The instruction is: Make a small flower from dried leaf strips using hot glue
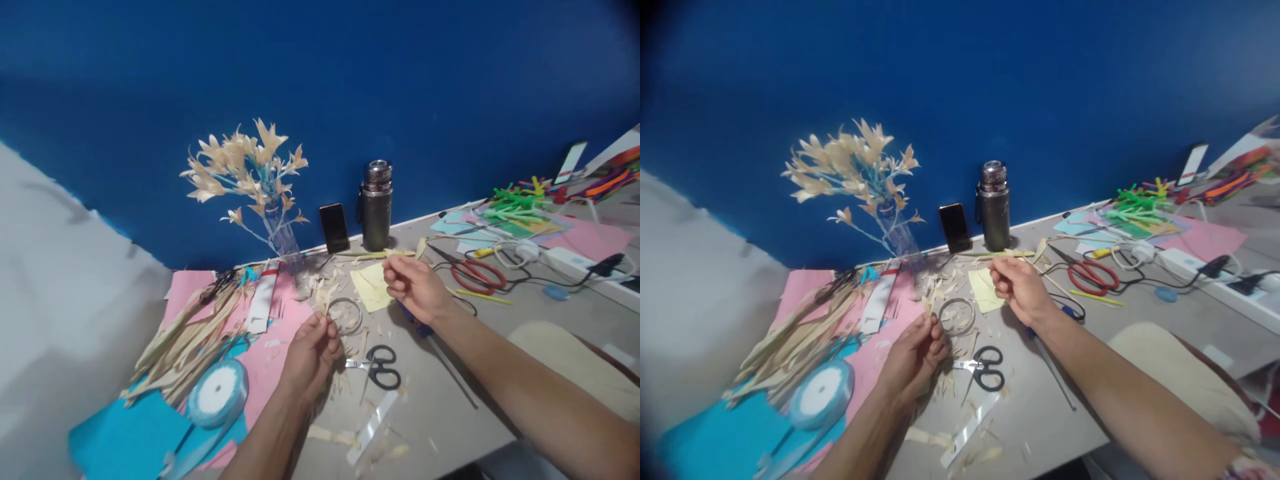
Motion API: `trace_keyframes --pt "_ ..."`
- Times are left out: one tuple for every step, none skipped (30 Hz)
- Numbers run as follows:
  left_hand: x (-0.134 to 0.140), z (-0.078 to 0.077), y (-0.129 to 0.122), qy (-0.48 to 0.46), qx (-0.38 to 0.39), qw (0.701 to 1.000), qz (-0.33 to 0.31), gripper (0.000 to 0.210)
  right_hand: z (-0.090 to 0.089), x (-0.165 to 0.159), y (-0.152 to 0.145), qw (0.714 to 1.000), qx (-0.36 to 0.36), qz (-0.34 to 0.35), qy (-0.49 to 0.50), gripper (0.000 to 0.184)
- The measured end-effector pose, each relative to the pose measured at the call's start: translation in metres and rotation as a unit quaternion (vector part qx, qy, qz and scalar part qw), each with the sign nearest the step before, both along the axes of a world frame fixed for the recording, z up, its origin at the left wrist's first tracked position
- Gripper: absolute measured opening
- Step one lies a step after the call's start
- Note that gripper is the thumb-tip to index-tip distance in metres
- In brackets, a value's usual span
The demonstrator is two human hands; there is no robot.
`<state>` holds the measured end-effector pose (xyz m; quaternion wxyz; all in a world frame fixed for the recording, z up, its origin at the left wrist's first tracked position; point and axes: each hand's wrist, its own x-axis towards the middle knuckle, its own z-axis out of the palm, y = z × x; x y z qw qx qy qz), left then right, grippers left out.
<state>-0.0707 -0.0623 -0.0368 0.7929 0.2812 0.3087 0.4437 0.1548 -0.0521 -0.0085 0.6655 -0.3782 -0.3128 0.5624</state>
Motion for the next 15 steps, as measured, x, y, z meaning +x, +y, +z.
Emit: trace_keyframes --pt "0.001 0.0 -0.001 0.004 0.003 1.0 -0.008 0.026 -0.002 -0.003 -0.002 0.999 -0.009 0.027 -0.025 0.036" --pt "0.003 0.001 -0.003 0.013 0.007 1.0 -0.016 0.027 -0.005 -0.007 -0.005 0.997 -0.018 0.059 -0.051 0.035" --pt "0.004 0.002 -0.005 0.026 0.014 0.999 -0.025 0.027 -0.008 -0.013 -0.007 0.992 -0.025 0.093 -0.076 0.036" --pt "0.005 0.002 -0.006 0.043 0.022 0.998 -0.031 0.028 -0.011 -0.018 -0.01 0.987 -0.028 0.125 -0.096 0.037" --pt "0.006 0.003 -0.008 0.061 0.033 0.997 -0.036 0.028 -0.014 -0.024 -0.013 0.981 -0.031 0.153 -0.115 0.039" --pt "0.007 0.003 -0.009 0.078 0.044 0.995 -0.037 0.029 -0.016 -0.03 -0.016 0.975 -0.03 0.175 -0.132 0.04" --pt "0.008 0.003 -0.01 0.092 0.054 0.994 -0.035 0.028 -0.019 -0.034 -0.018 0.97 -0.028 0.189 -0.148 0.039" --pt "0.008 0.003 -0.011 0.102 0.061 0.992 -0.032 0.028 -0.02 -0.038 -0.02 0.967 -0.026 0.195 -0.162 0.038" --pt "0.009 0.003 -0.012 0.111 0.065 0.991 -0.028 0.028 -0.022 -0.041 -0.021 0.965 -0.027 0.193 -0.175 0.037" --pt "0.009 0.003 -0.012 0.122 0.065 0.99 -0.025 0.028 -0.022 -0.042 -0.021 0.965 -0.028 0.186 -0.186 0.036" --pt "0.01 0.002 -0.013 0.136 0.064 0.988 -0.024 0.029 -0.022 -0.043 -0.021 0.965 -0.028 0.176 -0.193 0.036" --pt "0.01 0.002 -0.013 0.15 0.064 0.986 -0.023 0.029 -0.021 -0.043 -0.021 0.966 -0.03 0.165 -0.197 0.035" --pt "0.01 0.002 -0.013 0.162 0.065 0.984 -0.025 0.03 -0.02 -0.043 -0.021 0.967 -0.033 0.155 -0.2 0.035" --pt "0.01 0.001 -0.013 0.173 0.068 0.982 -0.028 0.031 -0.019 -0.043 -0.021 0.968 -0.035 0.146 -0.201 0.035" --pt "0.01 0.001 -0.013 0.182 0.071 0.98 -0.03 0.032 -0.017 -0.042 -0.02 0.969 -0.035 0.138 -0.204 0.035"
